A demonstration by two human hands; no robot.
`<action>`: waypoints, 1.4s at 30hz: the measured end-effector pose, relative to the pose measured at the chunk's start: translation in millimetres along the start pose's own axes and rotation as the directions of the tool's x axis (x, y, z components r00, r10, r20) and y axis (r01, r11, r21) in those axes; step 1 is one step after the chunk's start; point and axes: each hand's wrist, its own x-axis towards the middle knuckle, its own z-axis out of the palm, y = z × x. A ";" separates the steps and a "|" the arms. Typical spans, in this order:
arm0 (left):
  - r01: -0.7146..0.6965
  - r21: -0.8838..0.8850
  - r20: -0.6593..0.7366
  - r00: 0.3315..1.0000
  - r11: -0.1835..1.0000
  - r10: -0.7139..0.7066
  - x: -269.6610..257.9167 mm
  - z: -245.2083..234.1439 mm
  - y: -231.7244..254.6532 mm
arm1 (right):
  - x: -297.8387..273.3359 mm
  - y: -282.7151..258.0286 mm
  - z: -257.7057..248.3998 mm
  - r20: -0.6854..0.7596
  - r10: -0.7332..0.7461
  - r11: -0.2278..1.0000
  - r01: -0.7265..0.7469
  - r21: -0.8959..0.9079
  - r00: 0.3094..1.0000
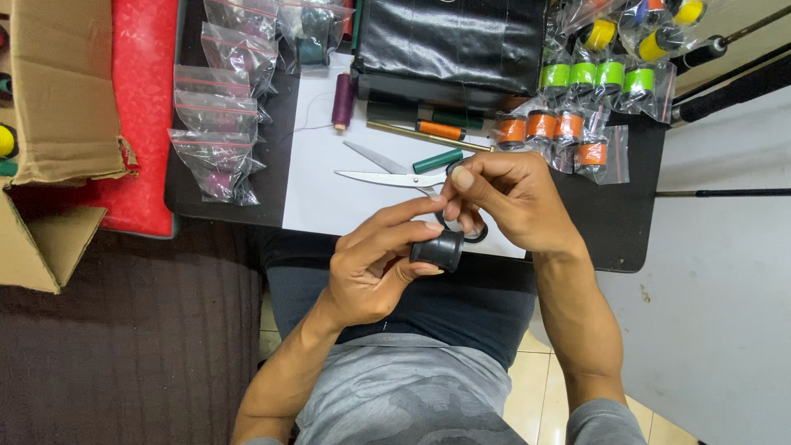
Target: The person winds thread onto a small spool using a metal rod, then cuts the thread with scissors. They place the spool into a small plastic bag and seal it. The person repeats this process with a second spool of thread.
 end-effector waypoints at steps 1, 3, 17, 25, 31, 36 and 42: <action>0.013 -0.022 0.006 1.000 1.000 -0.013 -0.9 1.1 -0.3 | -0.7 0.0 0.6 0.002 0.006 1.000 -0.006 0.001 1.000; 0.020 -0.046 0.007 1.000 0.999 -0.020 1.2 2.1 2.3 | -1.9 6.0 -0.8 0.002 0.012 1.000 -0.012 0.005 1.000; 0.189 -0.423 -0.035 0.974 0.886 -0.225 -5.9 -2.3 -12.9 | -11.3 24.6 -4.1 -0.107 0.043 0.993 -0.054 -0.106 0.993; 0.376 -0.743 -0.004 0.825 0.554 -0.565 -5.2 -5.3 -29.9 | -19.1 6.3 13.3 -0.198 -0.601 0.704 0.396 -0.589 0.775; 0.420 -0.754 -0.009 0.762 0.505 -0.648 -1.7 -3.2 -20.8 | -8.4 -4.3 31.6 0.059 -0.498 0.724 0.452 -0.521 0.865; 0.401 -0.717 -0.073 0.770 0.570 -0.634 0.1 -3.1 -22.1 | -6.3 6.7 30.6 0.072 -0.438 0.730 0.402 -0.552 0.896; 0.286 -0.576 -0.265 0.821 0.766 -0.506 1.7 -0.8 -31.6 | -6.0 7.5 32.8 0.076 -0.452 0.664 0.392 -0.636 0.889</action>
